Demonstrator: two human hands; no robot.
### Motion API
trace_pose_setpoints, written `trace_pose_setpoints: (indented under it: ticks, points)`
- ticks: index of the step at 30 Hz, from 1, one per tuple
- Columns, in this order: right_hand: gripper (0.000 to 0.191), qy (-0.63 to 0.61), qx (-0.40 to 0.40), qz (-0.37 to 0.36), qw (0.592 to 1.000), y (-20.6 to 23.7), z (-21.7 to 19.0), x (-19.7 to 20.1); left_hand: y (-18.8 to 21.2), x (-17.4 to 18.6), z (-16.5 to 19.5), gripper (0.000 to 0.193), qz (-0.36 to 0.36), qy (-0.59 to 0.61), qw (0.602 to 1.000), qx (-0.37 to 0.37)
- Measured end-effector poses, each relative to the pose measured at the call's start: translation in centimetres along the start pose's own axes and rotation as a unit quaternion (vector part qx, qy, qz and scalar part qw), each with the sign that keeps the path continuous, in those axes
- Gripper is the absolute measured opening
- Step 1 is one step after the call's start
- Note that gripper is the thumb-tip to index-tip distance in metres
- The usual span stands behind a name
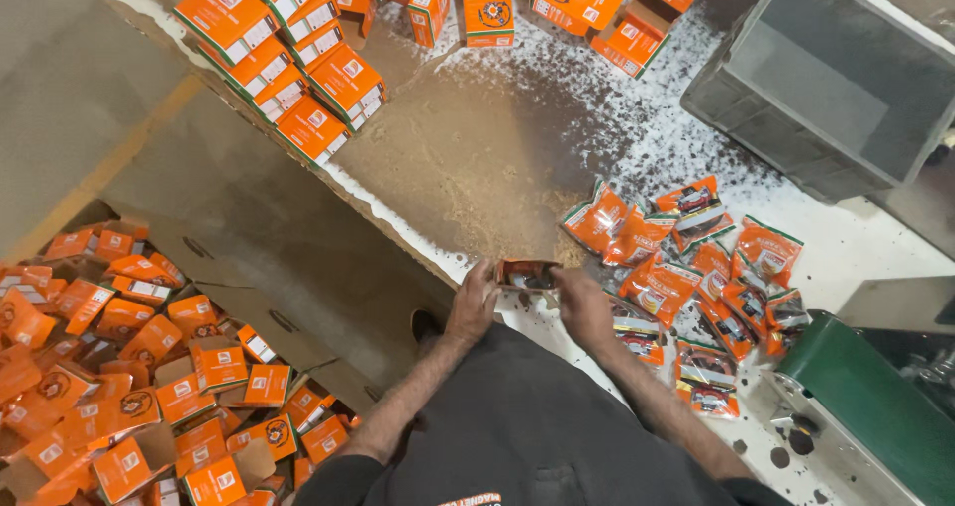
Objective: The person stands at a packing table and places orange product packets into small orange cardboard boxes one at a time, folding each box flap closed and stacking the filled boxes on the table. At the end the person walks away across the floor.
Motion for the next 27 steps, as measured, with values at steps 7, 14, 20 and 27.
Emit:
trace_pose_setpoints:
  ticks: [7, 14, 20, 27]
  points:
    - [0.048, -0.363, -0.262, -0.130, 0.885, -1.5, 7.8, -5.0, 0.1, -2.0, 1.3, 0.059, -0.052, -0.079, 0.994, -0.055]
    - [0.044, -0.193, -0.052, -0.154, 0.968, -3.2, 3.6, -5.0, -0.8, -3.2, 0.6, 0.051, -0.110, -0.167, 0.978, -0.056]
    - [0.078, -0.081, 0.118, -0.217, 0.966, -0.2, 1.1, -4.0, -0.1, -4.5, -1.9, 0.037, -0.143, -0.197, 0.969, -0.047]
    - [0.069, 0.072, 0.110, -0.163, 0.978, 1.2, 2.0, -5.0, 0.7, -1.8, -3.1, 0.051, -0.122, 0.076, 0.987, 0.072]
Point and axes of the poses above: each hand's wrist, its own y-axis away from the middle knuckle, its own x-axis out of the back of the hand, z = x × y, the point moved 8 cm from there along -y, towards the middle knuckle, and after that the axes turned 12 degrees about -y, right-handed, at the moved point
